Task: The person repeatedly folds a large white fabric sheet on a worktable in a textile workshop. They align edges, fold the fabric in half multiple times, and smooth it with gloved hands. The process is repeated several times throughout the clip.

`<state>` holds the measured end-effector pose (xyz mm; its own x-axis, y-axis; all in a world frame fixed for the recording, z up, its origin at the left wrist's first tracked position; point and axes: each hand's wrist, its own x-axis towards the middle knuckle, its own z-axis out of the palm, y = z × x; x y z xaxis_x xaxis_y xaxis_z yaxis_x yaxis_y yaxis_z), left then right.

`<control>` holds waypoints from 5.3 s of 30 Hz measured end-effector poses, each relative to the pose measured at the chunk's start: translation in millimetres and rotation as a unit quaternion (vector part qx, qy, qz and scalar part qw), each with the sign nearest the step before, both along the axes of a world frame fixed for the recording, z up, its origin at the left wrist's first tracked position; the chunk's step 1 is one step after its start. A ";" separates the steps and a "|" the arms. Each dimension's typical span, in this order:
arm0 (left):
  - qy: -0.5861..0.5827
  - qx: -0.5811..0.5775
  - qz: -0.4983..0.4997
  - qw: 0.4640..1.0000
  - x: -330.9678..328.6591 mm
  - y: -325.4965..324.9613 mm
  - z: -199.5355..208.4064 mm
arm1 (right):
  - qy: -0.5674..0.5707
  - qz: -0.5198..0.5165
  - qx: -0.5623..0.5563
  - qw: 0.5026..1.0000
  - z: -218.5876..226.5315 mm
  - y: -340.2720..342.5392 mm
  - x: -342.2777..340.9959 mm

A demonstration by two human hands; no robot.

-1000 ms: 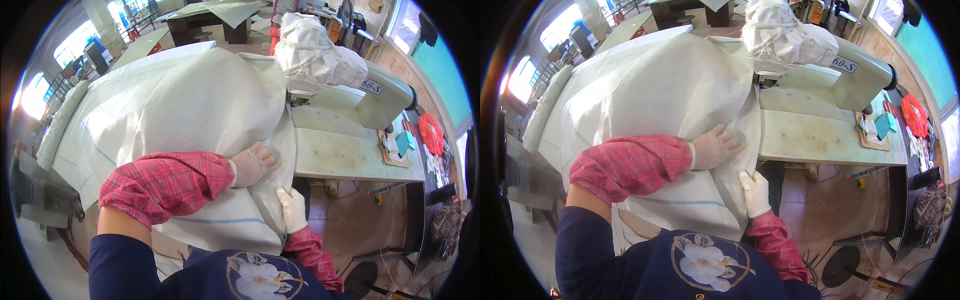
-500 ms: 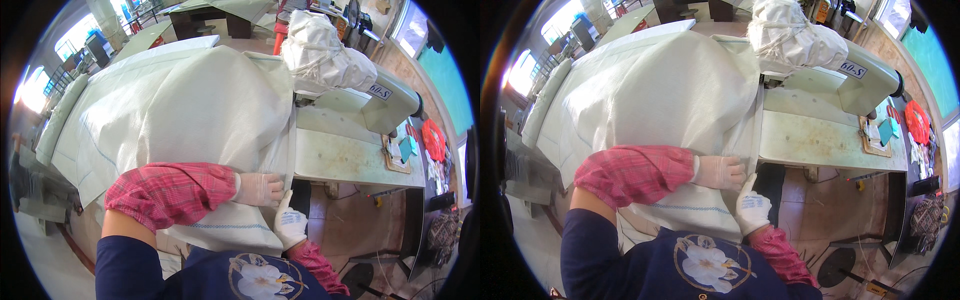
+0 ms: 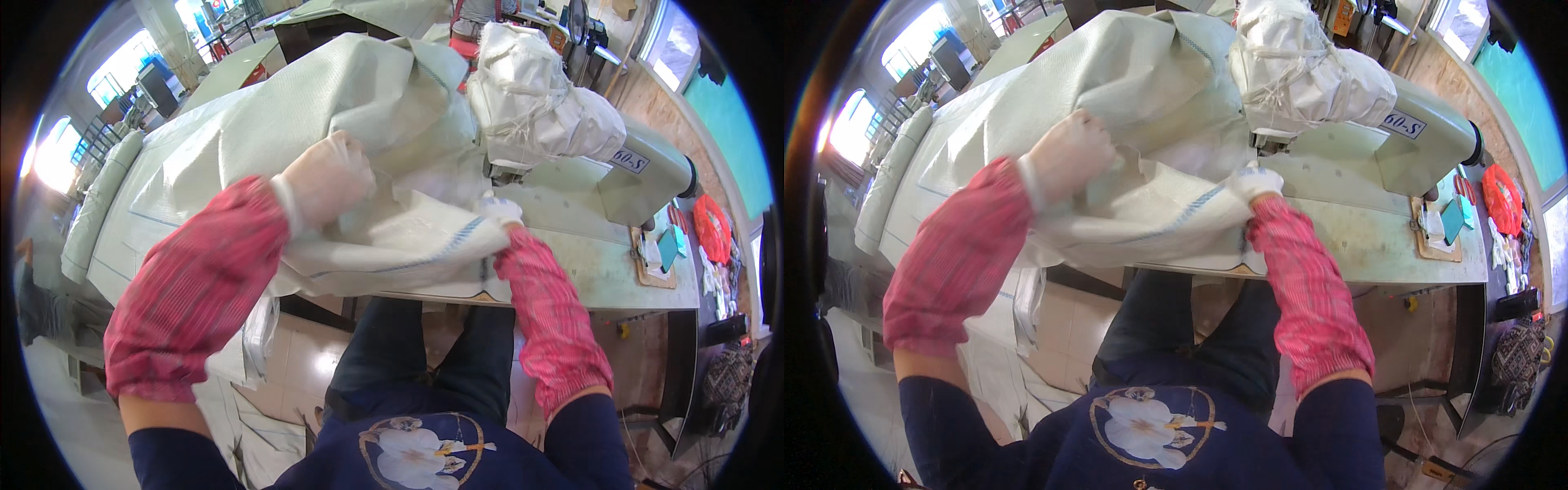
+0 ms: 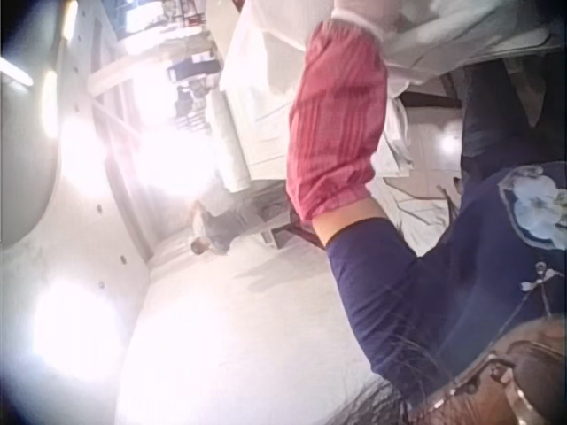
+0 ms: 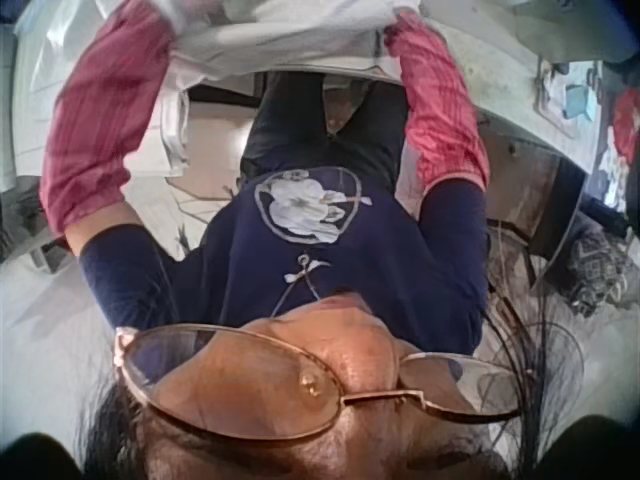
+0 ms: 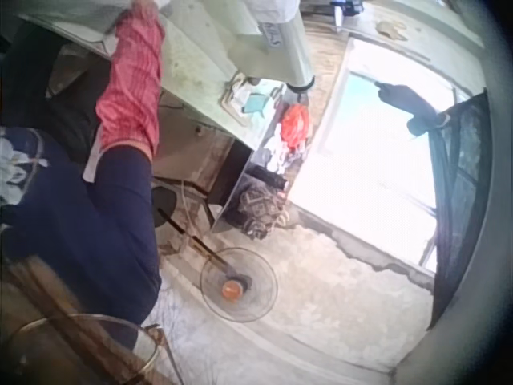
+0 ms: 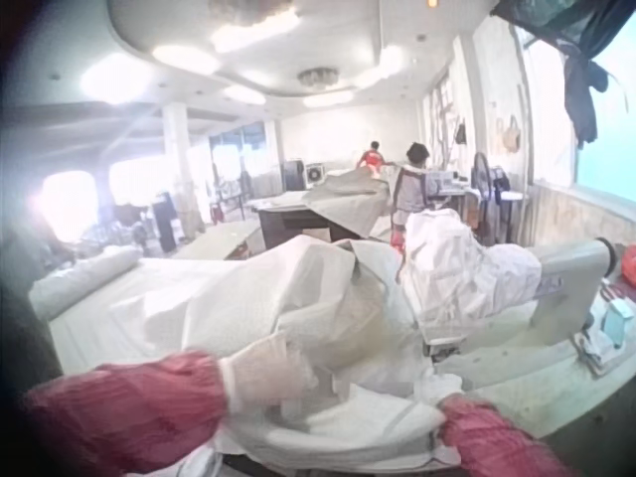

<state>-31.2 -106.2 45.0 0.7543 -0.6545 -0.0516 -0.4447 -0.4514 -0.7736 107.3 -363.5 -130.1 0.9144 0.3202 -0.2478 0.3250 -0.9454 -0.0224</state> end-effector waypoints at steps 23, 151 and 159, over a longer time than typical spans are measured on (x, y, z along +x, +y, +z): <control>0.315 -0.198 -0.193 0.908 -38.5 -83.8 -148.5 | 0.195 0.249 0.459 0.830 21.4 -75.4 -316.9; 0.114 -0.247 0.069 0.960 21.0 -152.2 -191.2 | -0.235 0.199 0.224 0.925 -15.2 -55.1 -102.5; 0.220 -0.365 0.105 0.899 8.0 -129.1 -175.0 | -0.259 0.212 0.196 0.922 -12.7 -56.5 -105.0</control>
<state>-23.2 -235.3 -129.9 0.8770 -0.4803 0.0102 -0.4803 -0.8771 -0.0084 2.3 -420.0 -142.8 0.6499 0.6473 0.3983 0.7260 -0.6838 -0.0735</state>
